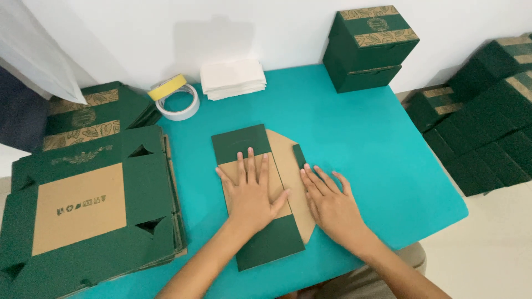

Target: Assembling cardboard boxes by folding flat templates and tucking in flaps, then placing a paper insert inside.

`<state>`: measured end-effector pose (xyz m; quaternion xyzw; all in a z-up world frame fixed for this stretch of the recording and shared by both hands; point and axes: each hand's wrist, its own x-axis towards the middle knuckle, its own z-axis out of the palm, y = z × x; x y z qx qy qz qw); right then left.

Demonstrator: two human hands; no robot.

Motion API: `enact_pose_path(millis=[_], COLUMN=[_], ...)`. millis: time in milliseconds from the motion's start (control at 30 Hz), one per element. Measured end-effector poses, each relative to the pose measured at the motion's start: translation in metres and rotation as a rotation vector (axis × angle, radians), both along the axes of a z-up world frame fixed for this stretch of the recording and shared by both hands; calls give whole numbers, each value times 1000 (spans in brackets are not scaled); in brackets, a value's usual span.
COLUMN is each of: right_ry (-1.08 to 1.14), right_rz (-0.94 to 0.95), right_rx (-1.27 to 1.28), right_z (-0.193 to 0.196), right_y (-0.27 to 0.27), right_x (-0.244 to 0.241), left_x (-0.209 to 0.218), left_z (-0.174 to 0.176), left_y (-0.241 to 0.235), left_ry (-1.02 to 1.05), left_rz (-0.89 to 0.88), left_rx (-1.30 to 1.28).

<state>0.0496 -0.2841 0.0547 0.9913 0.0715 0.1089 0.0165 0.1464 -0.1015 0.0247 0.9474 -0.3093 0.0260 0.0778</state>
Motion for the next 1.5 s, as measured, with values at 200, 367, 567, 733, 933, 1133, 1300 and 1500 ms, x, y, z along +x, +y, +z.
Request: enact_pose_path(millis=[200,367,567,733,933,1133,1300,1500], right_ry=[6,82,177,31,59,12,-12,61], right_rz=[-84,-205,-291,-278,-300,-302,-267,-266], right_rx=[171,288,598,582,567,568,520,406], right_z=[31,35,53,27,44,34,36,44], right_y=[9,-3,-22,-49,-54,-70,-73,-70], right_x=[4,1,-3,-2,-7,0,6,11], left_x=[-2,0,-21,-16,-3,3,3,-12], left_z=[6,33,123,103,93,65,11,13], left_y=[-15,-15,27,77,98,80,69,52], left_ry=[138,294,614,591,687,491,-95,-463], left_rz=[71,95,114,240,258,398,372,293], left_rx=[-118,-253,-581,-679,-803,-501,107,303])
